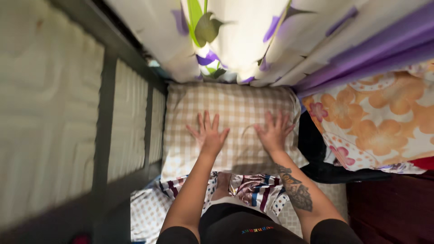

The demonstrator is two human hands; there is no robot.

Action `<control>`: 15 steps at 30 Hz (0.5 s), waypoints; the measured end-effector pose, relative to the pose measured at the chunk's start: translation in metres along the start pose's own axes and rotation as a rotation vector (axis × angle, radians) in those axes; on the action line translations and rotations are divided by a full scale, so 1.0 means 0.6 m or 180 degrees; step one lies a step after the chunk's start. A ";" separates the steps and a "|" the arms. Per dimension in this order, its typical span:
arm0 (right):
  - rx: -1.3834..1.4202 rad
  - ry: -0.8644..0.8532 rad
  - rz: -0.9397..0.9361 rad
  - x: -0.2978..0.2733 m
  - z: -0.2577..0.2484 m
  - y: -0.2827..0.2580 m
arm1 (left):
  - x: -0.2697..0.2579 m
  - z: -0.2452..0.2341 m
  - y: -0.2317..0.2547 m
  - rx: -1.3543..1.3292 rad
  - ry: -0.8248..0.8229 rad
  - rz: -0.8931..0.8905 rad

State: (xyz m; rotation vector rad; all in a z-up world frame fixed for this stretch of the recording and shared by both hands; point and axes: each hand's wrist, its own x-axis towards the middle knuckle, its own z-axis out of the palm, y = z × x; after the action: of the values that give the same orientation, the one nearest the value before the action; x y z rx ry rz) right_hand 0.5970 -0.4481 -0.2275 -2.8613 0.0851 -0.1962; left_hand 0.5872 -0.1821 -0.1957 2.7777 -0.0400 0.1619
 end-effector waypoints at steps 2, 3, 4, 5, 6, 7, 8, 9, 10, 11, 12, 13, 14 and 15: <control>0.0561 0.0804 -0.0040 -0.023 -0.046 -0.008 | -0.030 -0.016 0.031 0.0036 0.0391 0.0065; 0.0844 0.1187 -0.0058 -0.043 -0.073 -0.014 | -0.058 -0.026 0.047 -0.0144 0.0580 0.0166; 0.0923 0.1273 -0.0132 -0.069 -0.103 -0.021 | -0.091 -0.038 0.065 -0.0322 0.0770 0.0268; 0.1001 0.1365 -0.0196 -0.103 -0.135 -0.030 | -0.126 -0.051 0.083 -0.0499 0.0960 0.0386; 0.1080 0.1457 -0.0261 -0.138 -0.166 -0.040 | -0.166 -0.065 0.101 -0.0639 0.1014 0.0440; 0.1035 0.1416 -0.0334 -0.178 -0.192 -0.051 | -0.212 -0.077 0.119 -0.0783 0.1062 0.0497; 0.0990 0.1375 -0.0406 -0.219 -0.214 -0.062 | -0.254 -0.088 0.134 -0.0926 0.1110 0.0554; 0.0952 0.1289 -0.0463 -0.270 -0.231 -0.071 | -0.304 -0.098 0.145 -0.1031 0.1038 0.0496; 0.0989 0.1161 -0.0562 -0.319 -0.244 -0.075 | -0.352 -0.105 0.153 -0.1136 0.0966 0.0437; 0.1024 0.1028 -0.0658 -0.368 -0.252 -0.077 | -0.400 -0.110 0.159 -0.1242 0.0890 0.0375; 0.1059 0.0894 -0.0753 -0.416 -0.255 -0.079 | -0.445 -0.112 0.161 -0.1227 0.0800 0.0190; 0.1089 0.0774 -0.0843 -0.460 -0.255 -0.078 | -0.493 -0.113 0.164 -0.1219 0.0705 -0.0008; 0.1120 0.0653 -0.0932 -0.500 -0.252 -0.079 | -0.543 -0.114 0.166 -0.1211 0.0609 -0.0206; 0.1146 0.0551 -0.1053 -0.533 -0.249 -0.078 | -0.592 -0.114 0.166 -0.1173 0.0548 -0.0318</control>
State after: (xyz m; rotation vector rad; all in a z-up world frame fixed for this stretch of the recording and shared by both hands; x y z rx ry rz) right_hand 0.2613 -0.4182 -0.1125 -2.4761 -0.3558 -0.4727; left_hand 0.2225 -0.2487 -0.1392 2.3837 0.1024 0.3314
